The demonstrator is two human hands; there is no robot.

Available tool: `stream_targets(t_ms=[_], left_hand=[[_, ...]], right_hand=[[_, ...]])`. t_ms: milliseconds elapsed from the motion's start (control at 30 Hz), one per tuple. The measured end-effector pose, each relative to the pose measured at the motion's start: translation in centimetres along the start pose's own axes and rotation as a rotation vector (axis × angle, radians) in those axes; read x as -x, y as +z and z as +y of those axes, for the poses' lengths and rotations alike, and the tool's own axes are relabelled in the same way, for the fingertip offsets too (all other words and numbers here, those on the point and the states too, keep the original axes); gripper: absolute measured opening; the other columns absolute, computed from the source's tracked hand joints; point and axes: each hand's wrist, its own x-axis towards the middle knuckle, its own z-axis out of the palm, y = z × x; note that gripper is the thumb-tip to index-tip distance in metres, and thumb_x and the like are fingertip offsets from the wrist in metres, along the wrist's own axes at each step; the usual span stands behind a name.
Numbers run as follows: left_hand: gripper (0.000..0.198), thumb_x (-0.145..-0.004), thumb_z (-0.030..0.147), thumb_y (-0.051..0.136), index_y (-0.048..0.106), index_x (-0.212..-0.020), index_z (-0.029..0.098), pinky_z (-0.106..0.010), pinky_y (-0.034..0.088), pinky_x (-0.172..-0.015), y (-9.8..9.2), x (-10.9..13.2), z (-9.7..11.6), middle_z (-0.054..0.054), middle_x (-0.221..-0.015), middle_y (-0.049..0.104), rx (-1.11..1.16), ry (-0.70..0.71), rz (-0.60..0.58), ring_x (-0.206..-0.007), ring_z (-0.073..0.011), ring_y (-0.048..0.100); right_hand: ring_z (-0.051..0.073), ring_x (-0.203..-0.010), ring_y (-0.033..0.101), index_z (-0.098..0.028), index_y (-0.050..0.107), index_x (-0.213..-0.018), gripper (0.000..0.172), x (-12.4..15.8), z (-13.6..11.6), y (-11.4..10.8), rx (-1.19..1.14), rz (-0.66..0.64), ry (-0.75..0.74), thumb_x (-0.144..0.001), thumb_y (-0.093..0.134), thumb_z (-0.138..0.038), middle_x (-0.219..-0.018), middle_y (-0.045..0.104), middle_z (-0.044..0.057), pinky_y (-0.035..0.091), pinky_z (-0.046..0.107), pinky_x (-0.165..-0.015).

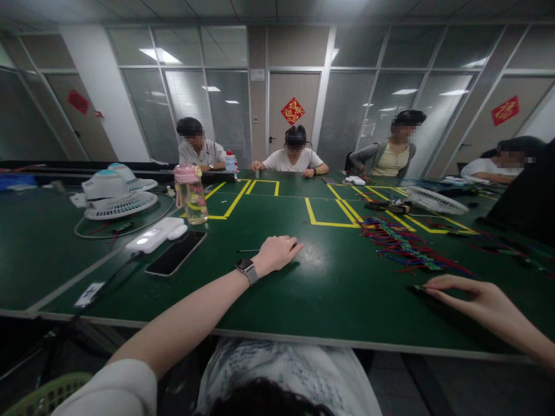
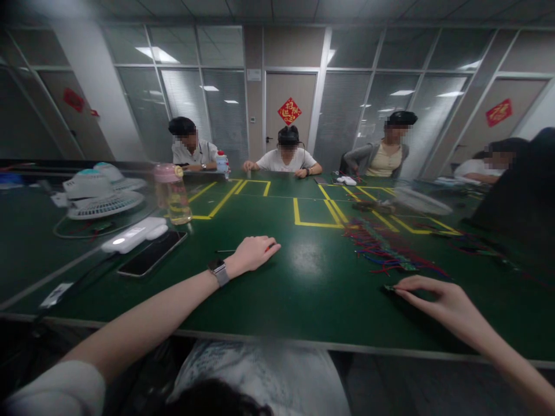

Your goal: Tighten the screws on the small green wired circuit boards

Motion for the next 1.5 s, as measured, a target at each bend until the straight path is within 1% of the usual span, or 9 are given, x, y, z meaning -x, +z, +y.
stream_targets(t_ms=[333, 767, 933, 1067, 1167, 1267, 1333, 1400, 1500], left_hand=[[0.055, -0.098, 0.053, 0.015, 0.061, -0.1, 0.021, -0.03, 0.048, -0.067, 0.4, 0.0, -0.3, -0.006, -0.09, 0.068, 0.015, 0.004, 0.006, -0.078, -0.0202, 0.066], [0.056, -0.098, 0.053, 0.016, 0.061, -0.1, 0.022, -0.028, 0.048, -0.066, 0.4, -0.1, -0.4, -0.006, -0.09, 0.068, 0.051, -0.005, 0.002, -0.077, -0.0191, 0.066], [0.055, -0.097, 0.054, 0.016, 0.061, -0.1, 0.022, -0.03, 0.049, -0.068, 0.4, -0.1, -0.4, -0.006, -0.092, 0.068, 0.035, -0.008, 0.002, -0.079, -0.0201, 0.066], [0.056, -0.097, 0.054, 0.016, 0.061, -0.1, 0.022, -0.029, 0.048, -0.066, 0.5, -0.1, -0.4, -0.005, -0.091, 0.068, 0.04, -0.013, 0.002, -0.078, -0.0196, 0.066], [0.056, -0.097, 0.054, 0.015, 0.061, -0.101, 0.021, -0.028, 0.048, -0.066, 0.4, -0.1, -0.4, -0.006, -0.092, 0.067, 0.049, -0.012, -0.003, -0.078, -0.0188, 0.065], [0.056, -0.097, 0.054, 0.016, 0.061, -0.102, 0.021, -0.029, 0.048, -0.067, 0.3, 0.0, -0.3, -0.006, -0.093, 0.067, 0.053, -0.015, -0.012, -0.078, -0.0186, 0.065], [0.055, -0.098, 0.053, 0.017, 0.062, -0.102, 0.022, -0.029, 0.048, -0.067, 0.2, 0.0, -0.3, -0.006, -0.093, 0.067, 0.054, -0.018, -0.014, -0.078, -0.0187, 0.065], [0.055, -0.098, 0.053, 0.017, 0.062, -0.102, 0.021, -0.028, 0.048, -0.067, 0.1, 0.0, -0.3, -0.006, -0.092, 0.067, 0.055, -0.019, -0.014, -0.078, -0.0186, 0.065], [0.055, -0.098, 0.053, 0.017, 0.062, -0.101, 0.021, -0.028, 0.048, -0.066, 0.0, 0.0, -0.2, -0.006, -0.092, 0.067, 0.058, -0.015, -0.01, -0.078, -0.0187, 0.065]], right_hand=[[0.032, -0.087, 0.071, -0.02, 0.078, -0.074, 0.039, 0.1, 1.4, -0.2, -0.044, 0.054, 0.112, -0.063, 0.069, -0.056, -0.088, 0.076, 0.009, 0.058, 0.034, -0.079], [0.029, -0.084, 0.07, -0.02, 0.079, -0.077, 0.041, 0.3, 1.8, 0.1, -0.056, -0.028, -0.027, -0.07, 0.068, -0.059, -0.088, 0.074, 0.011, 0.058, 0.033, -0.075], [0.027, -0.083, 0.07, -0.02, 0.078, -0.08, 0.041, 0.1, 1.8, 0.0, -0.003, -0.068, -0.105, -0.075, 0.065, -0.058, -0.088, 0.073, 0.011, 0.058, 0.032, -0.074], [0.026, -0.079, 0.07, -0.02, 0.077, -0.074, 0.042, -0.3, 2.0, -0.5, 0.109, -0.07, -0.218, -0.079, 0.06, -0.058, -0.085, 0.071, 0.012, 0.057, 0.031, -0.07], [0.023, -0.069, 0.069, -0.02, 0.076, -0.071, 0.035, -0.4, 1.9, 0.1, 0.268, -0.073, -0.259, -0.084, 0.055, -0.046, -0.079, 0.069, 0.01, 0.056, 0.029, -0.061], [0.023, -0.061, 0.068, -0.019, 0.076, -0.072, 0.032, 0.6, 1.0, 2.1, 0.548, -0.015, -0.188, -0.082, 0.045, -0.019, -0.076, 0.069, 0.011, 0.056, 0.031, -0.055], [0.026, -0.068, 0.068, -0.016, 0.076, -0.081, 0.04, 1.6, -0.2, 3.8, 0.749, 0.031, -0.153, -0.079, 0.038, -0.005, -0.08, 0.069, 0.014, 0.058, 0.036, -0.062], [0.028, -0.075, 0.069, -0.011, 0.075, -0.083, 0.042, 2.4, -1.5, 5.0, 0.883, 0.04, -0.105, -0.076, 0.035, 0.002, -0.087, 0.069, 0.018, 0.058, 0.038, -0.069], [0.028, -0.079, 0.07, -0.013, 0.072, -0.074, 0.041, 2.7, -2.1, 5.0, 0.913, -0.045, 0.057, -0.077, 0.034, 0.003, -0.087, 0.069, 0.019, 0.058, 0.035, -0.07]])
